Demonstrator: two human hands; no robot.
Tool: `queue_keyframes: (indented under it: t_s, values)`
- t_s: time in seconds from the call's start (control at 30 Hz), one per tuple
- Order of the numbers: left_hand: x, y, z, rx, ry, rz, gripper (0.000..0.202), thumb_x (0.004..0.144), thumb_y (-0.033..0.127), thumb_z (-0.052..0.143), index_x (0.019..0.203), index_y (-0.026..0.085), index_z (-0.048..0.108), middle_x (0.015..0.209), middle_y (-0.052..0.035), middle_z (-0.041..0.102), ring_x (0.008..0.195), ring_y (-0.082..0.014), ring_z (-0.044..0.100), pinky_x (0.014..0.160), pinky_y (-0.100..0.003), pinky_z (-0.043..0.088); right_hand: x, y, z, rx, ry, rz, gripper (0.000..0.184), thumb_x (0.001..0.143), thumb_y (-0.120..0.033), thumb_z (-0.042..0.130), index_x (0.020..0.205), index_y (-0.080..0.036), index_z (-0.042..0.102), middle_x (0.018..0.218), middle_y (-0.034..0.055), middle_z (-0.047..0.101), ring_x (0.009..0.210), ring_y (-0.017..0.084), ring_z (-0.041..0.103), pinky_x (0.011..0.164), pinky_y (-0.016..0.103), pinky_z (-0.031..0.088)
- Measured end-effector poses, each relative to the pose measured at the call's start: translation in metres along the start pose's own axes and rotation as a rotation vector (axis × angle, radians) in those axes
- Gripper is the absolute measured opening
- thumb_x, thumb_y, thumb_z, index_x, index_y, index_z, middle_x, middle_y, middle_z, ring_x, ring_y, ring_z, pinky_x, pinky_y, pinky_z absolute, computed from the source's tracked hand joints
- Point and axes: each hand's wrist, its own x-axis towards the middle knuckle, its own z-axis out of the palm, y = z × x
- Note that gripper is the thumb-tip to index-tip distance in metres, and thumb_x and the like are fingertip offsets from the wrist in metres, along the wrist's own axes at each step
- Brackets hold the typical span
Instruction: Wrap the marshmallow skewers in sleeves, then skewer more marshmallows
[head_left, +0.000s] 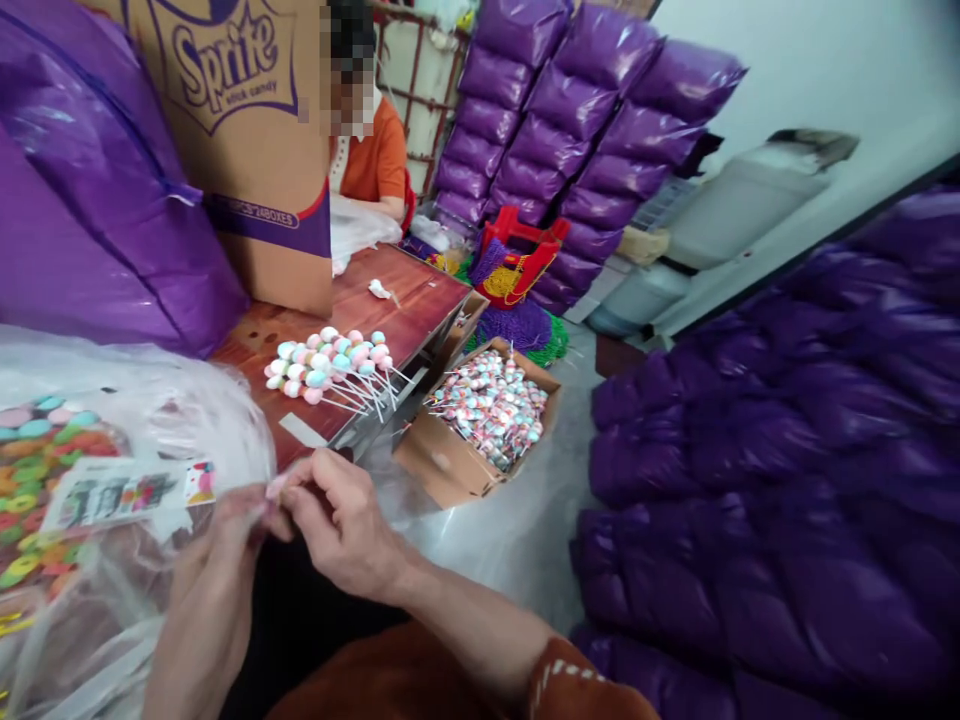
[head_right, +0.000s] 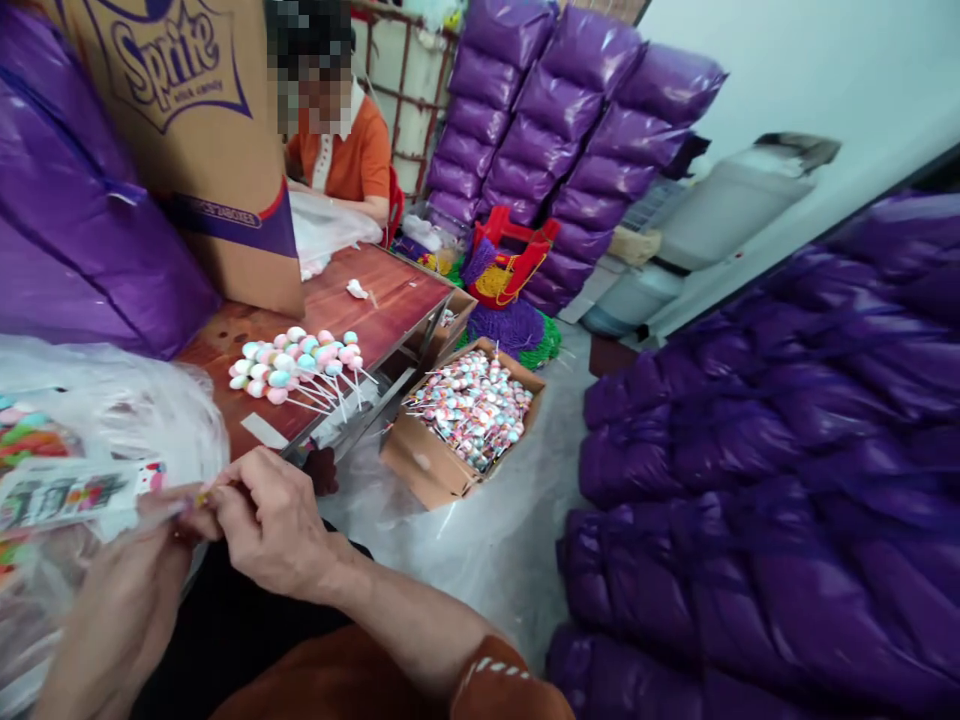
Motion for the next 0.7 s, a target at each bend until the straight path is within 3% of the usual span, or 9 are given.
queue_keyframes:
  t_s: [0.07, 0.13, 0.27, 0.37, 0.43, 0.57, 0.63, 0.7]
  values:
    - [-0.003, -0.005, 0.009, 0.098, -0.042, -0.068, 0.039, 0.068, 0.053, 0.081, 0.067, 0.017, 0.066, 0.074, -0.0022, 0.064, 0.074, -0.0171, 0.057, 0.068, -0.025, 0.048, -0.008, -0.003, -0.011, 0.042, 0.037, 0.03, 0.018, 0.094, -0.026, 0.051, 0.08, -0.019, 0.061, 0.079, 0.001, 0.062, 0.074, 0.014, 0.059, 0.072, 0.026, 0.048]
    - [-0.008, -0.008, 0.025, 0.128, -0.162, -0.134, 0.038, 0.072, 0.052, 0.077, 0.068, 0.016, 0.068, 0.075, -0.0045, 0.066, 0.074, -0.0184, 0.058, 0.072, -0.028, 0.049, -0.022, -0.001, -0.024, 0.095, 0.09, 0.143, 0.022, 0.094, -0.031, 0.054, 0.079, -0.019, 0.065, 0.079, 0.0015, 0.064, 0.074, 0.014, 0.059, 0.071, 0.025, 0.047]
    - [-0.01, -0.02, 0.062, 0.242, -0.177, -0.057, 0.015, 0.081, 0.031, 0.067, 0.088, 0.018, 0.07, 0.082, -0.0023, 0.067, 0.073, -0.0158, 0.058, 0.071, -0.028, 0.047, -0.055, 0.03, -0.046, 0.214, 0.022, 0.489, 0.031, 0.092, -0.045, 0.059, 0.083, -0.018, 0.07, 0.058, -0.0021, 0.054, 0.055, 0.013, 0.049, 0.055, 0.025, 0.04]
    - [-0.005, -0.027, 0.072, 0.369, -0.193, 0.028, 0.011, 0.077, 0.023, 0.069, 0.086, 0.019, 0.066, 0.077, 0.0001, 0.063, 0.068, -0.0134, 0.054, 0.067, -0.026, 0.044, -0.073, 0.062, -0.058, 0.272, 0.063, 0.605, 0.032, 0.083, -0.049, 0.07, 0.079, -0.018, 0.069, 0.062, -0.0009, 0.054, 0.054, 0.011, 0.044, 0.049, 0.024, 0.034]
    - [0.001, -0.023, 0.061, 0.436, -0.12, 0.132, 0.01, 0.08, 0.026, 0.069, 0.086, 0.02, 0.063, 0.076, 0.0006, 0.06, 0.066, -0.0128, 0.052, 0.065, -0.026, 0.044, -0.071, 0.084, -0.074, 0.267, 0.219, 0.614, 0.031, 0.078, -0.049, 0.076, 0.078, -0.018, 0.07, 0.063, -0.0003, 0.055, 0.055, 0.012, 0.045, 0.049, 0.024, 0.033]
    - [0.032, -0.005, 0.001, 0.741, 0.328, 0.342, 0.011, 0.088, 0.032, 0.06, 0.09, 0.021, 0.058, 0.085, -0.0027, 0.06, 0.073, -0.0168, 0.056, 0.072, -0.031, 0.046, -0.034, 0.135, -0.13, 0.197, 0.655, 0.645, 0.036, 0.059, -0.046, 0.085, 0.069, -0.018, 0.066, 0.062, -0.0004, 0.055, 0.047, 0.008, 0.035, 0.044, 0.026, 0.026]
    - [0.051, 0.0, -0.033, 1.015, 0.475, 0.322, 0.019, 0.083, 0.031, 0.066, 0.096, 0.02, 0.06, 0.098, -0.0071, 0.061, 0.088, -0.0219, 0.059, 0.081, -0.035, 0.047, -0.015, 0.16, -0.155, 0.129, 0.785, 0.783, 0.038, 0.057, -0.048, 0.082, 0.07, -0.019, 0.062, 0.064, 0.0008, 0.057, 0.045, 0.009, 0.039, 0.043, 0.028, 0.029]
    - [0.065, -0.002, -0.057, 1.194, 0.536, 0.228, 0.022, 0.079, 0.03, 0.069, 0.096, 0.02, 0.061, 0.102, -0.0088, 0.062, 0.093, -0.0246, 0.061, 0.082, -0.036, 0.048, -0.006, 0.178, -0.162, 0.039, 0.782, 0.79, 0.037, 0.058, -0.047, 0.079, 0.076, -0.02, 0.062, 0.065, 0.0002, 0.057, 0.044, 0.01, 0.041, 0.042, 0.029, 0.03]
